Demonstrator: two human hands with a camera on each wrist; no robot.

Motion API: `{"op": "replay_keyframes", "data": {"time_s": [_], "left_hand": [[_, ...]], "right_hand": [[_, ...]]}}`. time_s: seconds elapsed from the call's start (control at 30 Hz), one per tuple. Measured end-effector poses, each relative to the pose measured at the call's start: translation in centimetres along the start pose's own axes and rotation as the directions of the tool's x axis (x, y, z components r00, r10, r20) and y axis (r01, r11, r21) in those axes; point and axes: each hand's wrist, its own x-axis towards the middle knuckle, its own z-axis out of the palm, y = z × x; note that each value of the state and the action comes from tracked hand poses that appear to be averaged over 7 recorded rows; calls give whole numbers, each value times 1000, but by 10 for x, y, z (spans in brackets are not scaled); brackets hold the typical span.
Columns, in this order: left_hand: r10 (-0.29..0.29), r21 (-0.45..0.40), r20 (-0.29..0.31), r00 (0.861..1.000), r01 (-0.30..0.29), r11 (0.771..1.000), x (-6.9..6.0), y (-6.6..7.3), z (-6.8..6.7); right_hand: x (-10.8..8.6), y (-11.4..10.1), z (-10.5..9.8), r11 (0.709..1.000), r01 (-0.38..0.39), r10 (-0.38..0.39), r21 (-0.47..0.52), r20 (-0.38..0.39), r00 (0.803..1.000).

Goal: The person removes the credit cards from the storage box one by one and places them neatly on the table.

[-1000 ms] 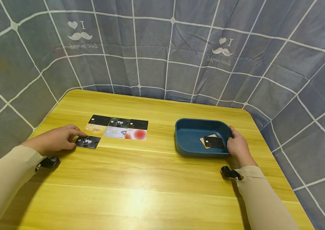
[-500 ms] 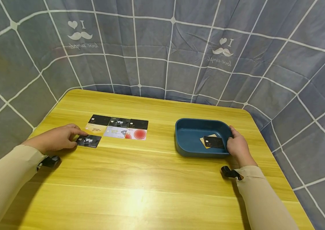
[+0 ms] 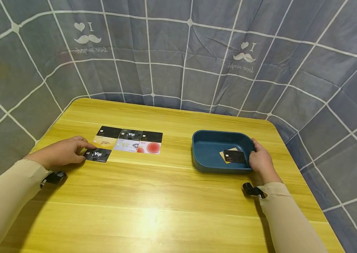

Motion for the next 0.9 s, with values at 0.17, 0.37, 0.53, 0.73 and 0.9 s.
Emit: {"op": "replay_keyframes", "data": {"time_s": [0.17,0.37,0.53,0.73,0.9], "left_hand": [[-4,-11,-7,1000,4,1000,1,0,1],[-14,-20,-8,1000,14,1000,1,0,1],[-14,-35,-24,1000,13,999,1,0,1],[-26,-63,-44,999,24,998,4,0,1],[-43,-119,-65,997,35,992,7,14,-6]], "right_hand": [[1,1,0,1000,-1,1,10,-5,1000],[1,2,1,1000,-7,7,22,-16,1000],[1,2,2,999,-8,9,40,-22,1000],[3,3,4,999,-8,9,49,-24,1000],[4,2,4,999,-4,5,38,-25,1000]]}}
